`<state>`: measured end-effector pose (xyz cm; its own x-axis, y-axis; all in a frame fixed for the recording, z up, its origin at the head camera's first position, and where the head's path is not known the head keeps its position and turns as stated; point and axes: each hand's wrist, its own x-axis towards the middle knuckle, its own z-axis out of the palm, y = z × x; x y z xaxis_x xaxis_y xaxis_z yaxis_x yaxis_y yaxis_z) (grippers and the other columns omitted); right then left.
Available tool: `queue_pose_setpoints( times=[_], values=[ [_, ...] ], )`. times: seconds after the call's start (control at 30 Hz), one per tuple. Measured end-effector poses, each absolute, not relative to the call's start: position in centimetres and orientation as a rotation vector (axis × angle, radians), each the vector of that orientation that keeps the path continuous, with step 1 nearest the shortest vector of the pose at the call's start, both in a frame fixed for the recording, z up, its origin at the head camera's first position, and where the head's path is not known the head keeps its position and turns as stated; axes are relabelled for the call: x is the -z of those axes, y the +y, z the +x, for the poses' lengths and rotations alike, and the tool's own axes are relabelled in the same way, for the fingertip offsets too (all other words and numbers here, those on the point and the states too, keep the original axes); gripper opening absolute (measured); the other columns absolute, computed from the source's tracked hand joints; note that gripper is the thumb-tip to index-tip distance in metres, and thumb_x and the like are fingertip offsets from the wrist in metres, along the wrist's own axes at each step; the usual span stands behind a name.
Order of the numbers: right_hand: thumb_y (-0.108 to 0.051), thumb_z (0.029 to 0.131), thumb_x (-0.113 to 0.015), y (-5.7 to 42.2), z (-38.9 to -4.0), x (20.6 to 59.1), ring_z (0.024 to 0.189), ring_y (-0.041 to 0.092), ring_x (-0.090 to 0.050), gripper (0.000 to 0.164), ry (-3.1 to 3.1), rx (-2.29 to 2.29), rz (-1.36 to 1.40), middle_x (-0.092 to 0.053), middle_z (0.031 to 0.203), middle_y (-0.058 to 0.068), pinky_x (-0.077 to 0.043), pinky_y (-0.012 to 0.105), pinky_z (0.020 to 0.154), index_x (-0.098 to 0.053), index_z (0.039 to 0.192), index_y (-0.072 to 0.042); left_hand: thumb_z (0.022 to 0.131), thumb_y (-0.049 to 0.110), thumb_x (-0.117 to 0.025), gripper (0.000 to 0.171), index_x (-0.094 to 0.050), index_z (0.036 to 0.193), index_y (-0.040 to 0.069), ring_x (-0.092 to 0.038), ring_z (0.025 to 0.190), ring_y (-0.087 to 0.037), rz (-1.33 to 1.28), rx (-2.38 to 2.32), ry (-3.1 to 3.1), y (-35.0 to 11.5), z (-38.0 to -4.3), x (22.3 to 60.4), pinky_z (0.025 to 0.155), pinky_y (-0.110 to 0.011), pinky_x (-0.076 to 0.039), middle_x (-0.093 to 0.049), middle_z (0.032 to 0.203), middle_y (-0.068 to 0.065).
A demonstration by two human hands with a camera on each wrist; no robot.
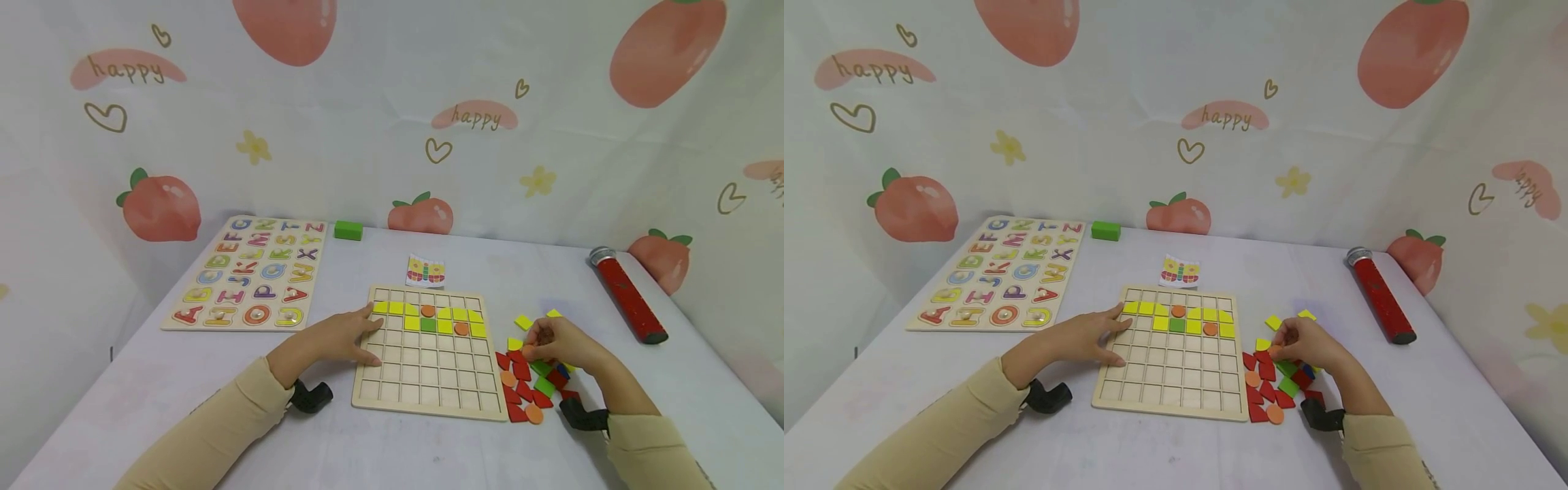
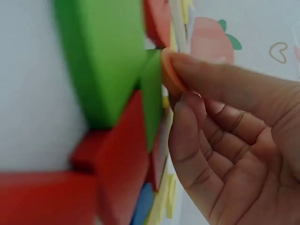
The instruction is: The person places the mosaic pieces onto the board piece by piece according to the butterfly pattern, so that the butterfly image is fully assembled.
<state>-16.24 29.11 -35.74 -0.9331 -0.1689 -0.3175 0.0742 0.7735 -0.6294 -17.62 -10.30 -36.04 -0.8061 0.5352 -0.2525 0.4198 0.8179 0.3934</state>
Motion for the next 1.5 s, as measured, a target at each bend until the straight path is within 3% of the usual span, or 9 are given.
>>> queue_pose_setpoints(
  times=[0.33,0.57,1.0,1.2,1.5],
  values=[
    [-0.022,0.086,-0.067,27.4,-17.6,33.9,0.075,0.016,-0.059,0.031,2.563,1.087,-0.157,-0.063,0.084,0.006,-0.056,0.025,0.07,-0.058,0.1,0.004,0.075,0.051,-0.071,0.081,-0.041,0.142,0.016,-0.026,0.141,-0.029,0.697,-0.456,2.641,-10.3,-17.5,35.9,0.114,-0.044,-0.027,-0.017,0.156,-0.014],
    [-0.015,0.088,-0.064,24.2,-19.2,33.7,0.073,0.017,-0.063,0.025,2.48,1.173,-0.288,-0.067,0.086,0.009,-0.057,0.029,0.071,-0.059,0.099,0.007,0.075,0.051,-0.07,0.081,-0.041,0.141,0.016,-0.027,0.141,-0.029,0.704,-0.456,2.641,-10.1,-17.6,35.9,0.114,-0.044,-0.028,-0.017,0.155,-0.014],
    [-0.011,0.087,-0.064,17.4,-21.7,34.7,0.065,0.013,-0.06,0.017,2.347,1.262,-0.393,-0.066,0.08,0.006,-0.054,0.025,0.064,-0.061,0.094,0.004,0.074,0.051,-0.072,0.081,-0.042,0.141,0.015,-0.027,0.141,-0.029,0.69,-0.444,2.647,-10.1,-17.7,35.9,0.113,-0.044,-0.029,-0.018,0.155,-0.013],
    [-0.01,0.087,-0.063,14.8,-22.3,34.7,0.065,0.013,-0.061,0.017,2.299,1.311,-0.458,-0.068,0.081,0.006,-0.056,0.027,0.067,-0.062,0.094,0.006,0.074,0.052,-0.071,0.081,-0.041,0.141,0.016,-0.027,0.141,-0.028,0.692,-0.444,2.638,-10.1,-17.8,35.9,0.113,-0.044,-0.029,-0.018,0.155,-0.013],
    [-0.009,0.086,-0.065,11.1,-22.9,35.6,0.061,0.011,-0.062,0.013,2.311,1.317,-0.377,-0.067,0.074,0.004,-0.057,0.026,0.064,-0.065,0.09,0.003,0.075,0.053,-0.07,0.08,-0.043,0.14,0.015,-0.03,0.139,-0.029,0.71,-0.416,2.64,-10.2,-17.8,35.8,0.112,-0.044,-0.03,-0.021,0.154,-0.014]
  ],
)
